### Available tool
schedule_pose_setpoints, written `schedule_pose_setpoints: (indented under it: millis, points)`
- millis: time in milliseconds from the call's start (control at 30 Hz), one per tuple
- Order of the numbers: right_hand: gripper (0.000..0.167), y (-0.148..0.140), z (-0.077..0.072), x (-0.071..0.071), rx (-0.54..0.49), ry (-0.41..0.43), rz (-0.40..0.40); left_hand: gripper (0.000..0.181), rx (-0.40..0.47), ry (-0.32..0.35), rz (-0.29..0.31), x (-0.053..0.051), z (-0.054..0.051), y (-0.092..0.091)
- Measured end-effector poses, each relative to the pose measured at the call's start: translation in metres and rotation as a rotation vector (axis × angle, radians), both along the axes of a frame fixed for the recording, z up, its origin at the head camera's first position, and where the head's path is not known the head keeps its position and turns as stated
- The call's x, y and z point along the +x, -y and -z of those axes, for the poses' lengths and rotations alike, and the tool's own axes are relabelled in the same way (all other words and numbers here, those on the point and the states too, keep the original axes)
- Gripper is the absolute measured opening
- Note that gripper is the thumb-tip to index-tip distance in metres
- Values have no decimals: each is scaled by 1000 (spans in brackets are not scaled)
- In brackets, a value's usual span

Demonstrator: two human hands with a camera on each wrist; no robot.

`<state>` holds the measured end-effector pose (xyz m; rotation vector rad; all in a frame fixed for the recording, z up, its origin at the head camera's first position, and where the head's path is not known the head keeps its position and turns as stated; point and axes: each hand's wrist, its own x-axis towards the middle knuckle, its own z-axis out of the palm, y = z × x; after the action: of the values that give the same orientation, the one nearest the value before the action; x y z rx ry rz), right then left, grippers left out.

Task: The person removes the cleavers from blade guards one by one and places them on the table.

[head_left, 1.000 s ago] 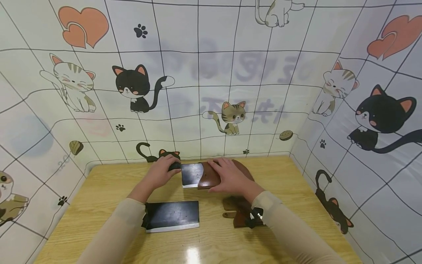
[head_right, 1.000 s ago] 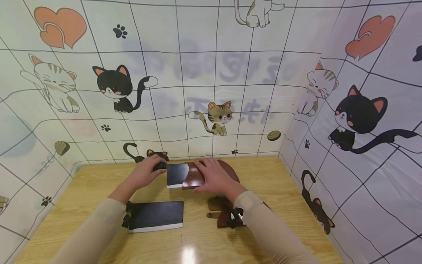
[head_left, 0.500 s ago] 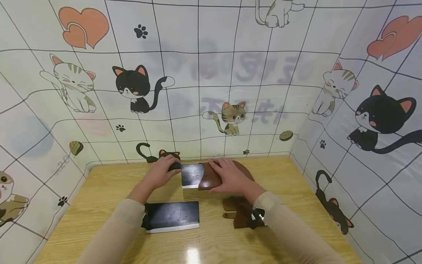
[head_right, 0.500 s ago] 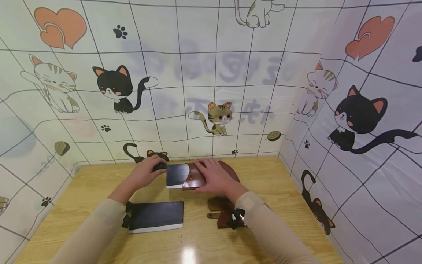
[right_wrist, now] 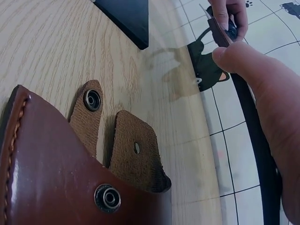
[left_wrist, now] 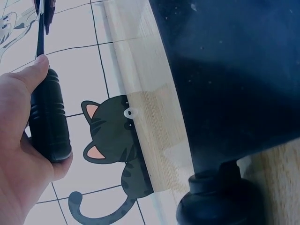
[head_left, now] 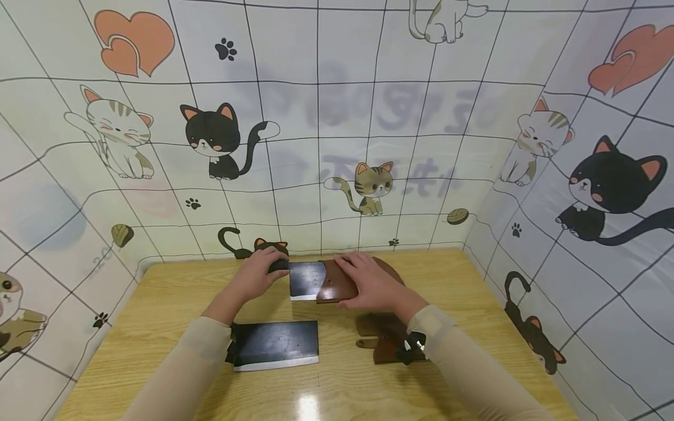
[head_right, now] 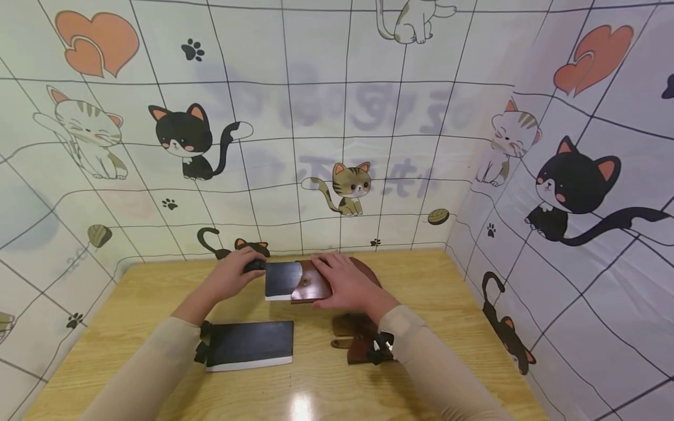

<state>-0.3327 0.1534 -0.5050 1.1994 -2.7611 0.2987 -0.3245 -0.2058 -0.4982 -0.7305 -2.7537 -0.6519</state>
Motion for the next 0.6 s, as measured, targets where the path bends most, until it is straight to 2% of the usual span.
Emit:
schedule_pose_setpoints:
  millis: [400,600]
  points:
    - [113,-7,-5,1,-8,-5,6,34,16,2,9,-2,-1,-1]
    - [112,-9,-7,-4,-19,14,0,34,19,-13,-22,-2,-2,8]
